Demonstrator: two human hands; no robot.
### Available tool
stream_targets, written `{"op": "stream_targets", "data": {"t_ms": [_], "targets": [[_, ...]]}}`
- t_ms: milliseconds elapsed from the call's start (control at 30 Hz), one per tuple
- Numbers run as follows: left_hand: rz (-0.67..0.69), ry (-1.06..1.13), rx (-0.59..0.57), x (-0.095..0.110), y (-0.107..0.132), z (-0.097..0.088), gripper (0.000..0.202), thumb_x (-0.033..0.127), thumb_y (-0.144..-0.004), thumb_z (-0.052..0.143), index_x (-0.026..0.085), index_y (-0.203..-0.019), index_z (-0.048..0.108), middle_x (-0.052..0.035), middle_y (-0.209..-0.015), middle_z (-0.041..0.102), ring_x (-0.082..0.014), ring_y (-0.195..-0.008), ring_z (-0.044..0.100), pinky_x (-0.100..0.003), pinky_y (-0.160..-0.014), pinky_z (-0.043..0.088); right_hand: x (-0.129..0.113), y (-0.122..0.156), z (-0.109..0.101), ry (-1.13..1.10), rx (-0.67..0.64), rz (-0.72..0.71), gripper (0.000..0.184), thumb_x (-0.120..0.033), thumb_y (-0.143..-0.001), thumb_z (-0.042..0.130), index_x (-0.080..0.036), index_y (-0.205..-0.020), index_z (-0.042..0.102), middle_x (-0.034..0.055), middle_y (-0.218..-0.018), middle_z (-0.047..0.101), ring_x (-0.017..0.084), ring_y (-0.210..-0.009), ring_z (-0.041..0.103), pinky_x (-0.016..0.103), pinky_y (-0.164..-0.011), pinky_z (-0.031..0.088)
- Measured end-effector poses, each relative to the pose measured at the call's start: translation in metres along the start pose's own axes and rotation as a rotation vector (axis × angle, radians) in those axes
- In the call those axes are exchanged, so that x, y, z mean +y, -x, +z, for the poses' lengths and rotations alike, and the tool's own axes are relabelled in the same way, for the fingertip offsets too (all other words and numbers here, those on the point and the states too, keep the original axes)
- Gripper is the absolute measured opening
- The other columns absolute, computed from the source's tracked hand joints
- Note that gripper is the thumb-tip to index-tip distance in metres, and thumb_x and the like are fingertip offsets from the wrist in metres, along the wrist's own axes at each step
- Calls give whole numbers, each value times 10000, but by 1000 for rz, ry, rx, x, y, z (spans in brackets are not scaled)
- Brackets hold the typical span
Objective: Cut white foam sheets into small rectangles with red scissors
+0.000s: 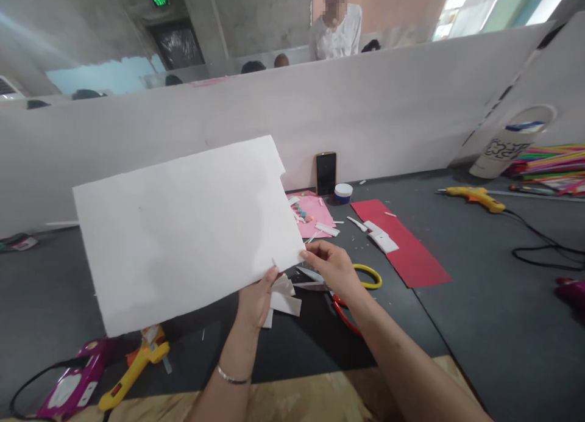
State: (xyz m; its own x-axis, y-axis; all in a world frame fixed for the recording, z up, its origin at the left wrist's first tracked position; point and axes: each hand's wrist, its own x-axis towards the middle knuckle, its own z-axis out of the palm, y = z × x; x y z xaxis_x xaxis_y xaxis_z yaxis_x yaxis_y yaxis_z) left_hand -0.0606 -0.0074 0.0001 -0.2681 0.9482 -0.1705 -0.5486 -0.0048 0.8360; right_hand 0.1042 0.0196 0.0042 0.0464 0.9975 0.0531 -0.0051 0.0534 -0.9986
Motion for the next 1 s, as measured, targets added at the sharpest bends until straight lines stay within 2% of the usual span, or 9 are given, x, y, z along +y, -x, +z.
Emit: {"op": "stream_targets", "data": {"t_ms": [300,567,767,900,1000], "targets": [[-2,-14,16,-1,0,-1,546,222,-508,895,164,-1028,738,-84,-997,773,-249,-936,713,-362,-859,566,6,0,1,31,-3,-10,313,-493,-719,718,-188,-787,710,8,-665,670,153,-606,559,257,-542,394],[13,-3,-18,-2,1,-1,643,218,-545,885,223,-1159,694,-66,-1074,757,-256,-1002,693,-370,-873,556,7,0,2,49,30,-7,327,-515,-728,701,-190,-764,686,11,-654,653,151,-592,534,253,-516,370],[20,-21,-30,-1,3,2,574,247,-507,908,193,-1049,728,-80,-1042,763,-276,-1020,690,-393,-893,555,6,1,5,22,45,-2,337,-522,-728,703,-189,-781,678,20,-681,661,152,-598,539,255,-522,383],[8,-36,-87,1,4,1,540,198,-495,912,182,-1006,736,-90,-1067,757,-285,-1047,682,-435,-958,526,5,2,4,20,52,-24,348,-536,-725,703,-193,-779,685,20,-668,658,157,-606,547,255,-526,394],[1,-44,-72,1,4,1,538,184,-475,918,181,-981,736,-87,-1031,764,-286,-1029,687,-455,-967,519,4,2,3,27,69,-33,365,-550,-718,710,-189,-772,690,17,-640,648,157,-598,547,256,-524,399]]}}
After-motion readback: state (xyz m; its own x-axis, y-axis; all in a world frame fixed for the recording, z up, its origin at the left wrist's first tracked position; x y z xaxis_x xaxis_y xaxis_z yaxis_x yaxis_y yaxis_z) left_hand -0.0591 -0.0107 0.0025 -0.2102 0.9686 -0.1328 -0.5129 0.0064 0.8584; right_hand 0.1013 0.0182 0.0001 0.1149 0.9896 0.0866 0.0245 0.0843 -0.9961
